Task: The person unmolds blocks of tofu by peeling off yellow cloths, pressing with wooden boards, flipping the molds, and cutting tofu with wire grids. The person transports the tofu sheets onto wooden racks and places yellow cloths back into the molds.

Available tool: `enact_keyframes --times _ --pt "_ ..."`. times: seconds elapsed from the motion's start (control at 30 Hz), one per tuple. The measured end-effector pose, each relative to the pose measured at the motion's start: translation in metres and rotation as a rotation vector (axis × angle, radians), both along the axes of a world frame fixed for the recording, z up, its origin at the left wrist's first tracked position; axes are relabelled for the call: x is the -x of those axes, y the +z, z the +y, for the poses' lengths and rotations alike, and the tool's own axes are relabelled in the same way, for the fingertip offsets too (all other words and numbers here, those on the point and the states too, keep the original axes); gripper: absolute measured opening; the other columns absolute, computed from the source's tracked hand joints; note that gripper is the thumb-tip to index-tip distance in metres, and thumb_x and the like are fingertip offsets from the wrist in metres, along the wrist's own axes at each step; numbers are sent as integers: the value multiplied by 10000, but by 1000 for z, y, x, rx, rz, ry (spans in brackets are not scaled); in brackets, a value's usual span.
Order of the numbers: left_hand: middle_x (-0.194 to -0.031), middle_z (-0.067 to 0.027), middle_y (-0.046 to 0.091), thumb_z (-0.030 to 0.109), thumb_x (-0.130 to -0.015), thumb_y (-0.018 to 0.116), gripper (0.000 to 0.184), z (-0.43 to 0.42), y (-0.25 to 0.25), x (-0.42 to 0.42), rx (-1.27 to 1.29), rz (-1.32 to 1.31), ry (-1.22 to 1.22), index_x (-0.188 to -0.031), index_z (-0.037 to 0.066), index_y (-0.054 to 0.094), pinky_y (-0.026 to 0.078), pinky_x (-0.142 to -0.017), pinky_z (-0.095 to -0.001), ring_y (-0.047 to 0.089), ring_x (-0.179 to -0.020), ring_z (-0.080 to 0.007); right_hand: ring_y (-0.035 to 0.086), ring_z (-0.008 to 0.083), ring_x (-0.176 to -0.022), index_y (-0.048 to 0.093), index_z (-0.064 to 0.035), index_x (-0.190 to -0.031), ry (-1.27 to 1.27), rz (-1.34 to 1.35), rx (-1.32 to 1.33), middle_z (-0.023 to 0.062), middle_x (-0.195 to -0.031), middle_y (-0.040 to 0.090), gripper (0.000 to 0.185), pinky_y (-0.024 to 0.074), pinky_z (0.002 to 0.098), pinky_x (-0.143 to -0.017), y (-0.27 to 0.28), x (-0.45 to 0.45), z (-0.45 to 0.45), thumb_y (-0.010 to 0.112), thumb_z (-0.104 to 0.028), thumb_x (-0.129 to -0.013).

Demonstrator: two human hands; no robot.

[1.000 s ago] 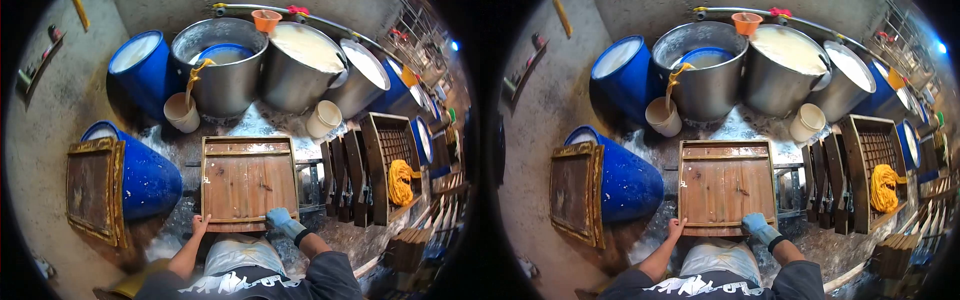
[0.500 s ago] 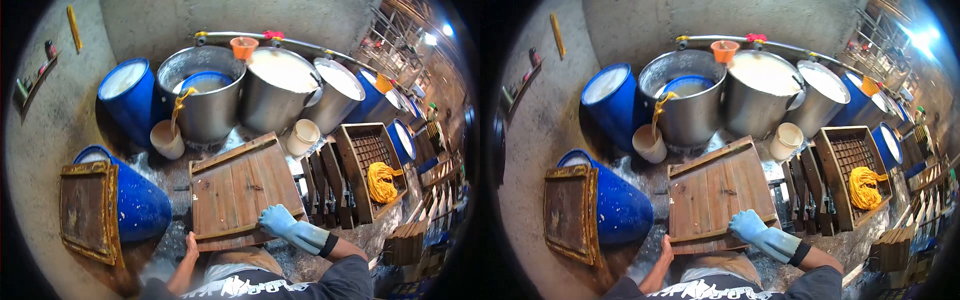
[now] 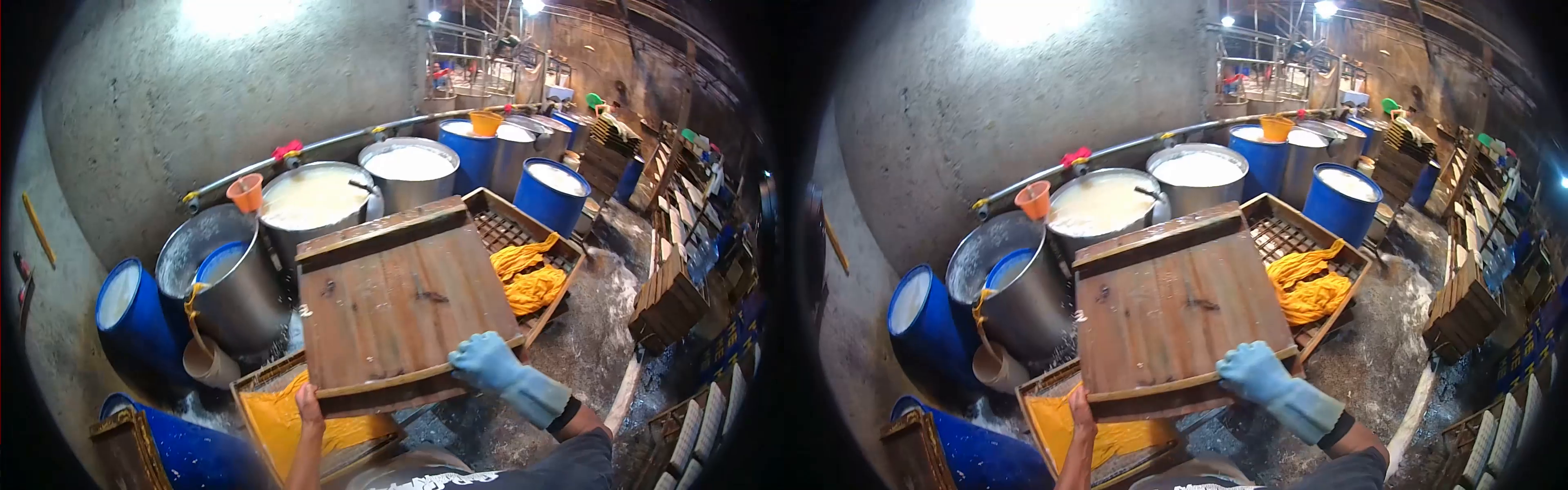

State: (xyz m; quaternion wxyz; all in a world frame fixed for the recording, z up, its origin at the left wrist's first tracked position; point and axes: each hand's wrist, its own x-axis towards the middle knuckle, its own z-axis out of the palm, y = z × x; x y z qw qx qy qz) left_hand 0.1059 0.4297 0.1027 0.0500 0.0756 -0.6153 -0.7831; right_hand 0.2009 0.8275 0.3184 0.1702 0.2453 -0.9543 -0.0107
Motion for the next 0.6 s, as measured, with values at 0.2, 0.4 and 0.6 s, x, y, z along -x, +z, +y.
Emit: enact_keyframes --times 0.2,0.4,0.6 --pt "-782 -22 596 337 -989 564 366 225 21 99 139 -62 -193 -823 18 631 447 -645 -369 506 -715 -127 689 285 -801 704 -185 -848 -244 24 12 32 -817 679 181 531 465 -712 12 22 195 776 -318 -748" --pt "-998 -219 712 514 -976 606 576 359 39 78 423 -92 -283 -1076 -52 646 526 -814 -416 685 -934 -299 683 307 -989 723 -161 -956 -506 65 62 47 -982 721 253 534 477 -848 -31 43 308 767 -339 -781" --pt "-1138 -112 703 386 -1020 662 548 225 -61 37 77 -29 -682 -1419 57 480 547 -762 -298 665 -857 -166 683 329 -1027 719 -105 -1159 -463 278 377 111 -1076 731 439 513 477 -917 -22 33 182 822 -218 -748"
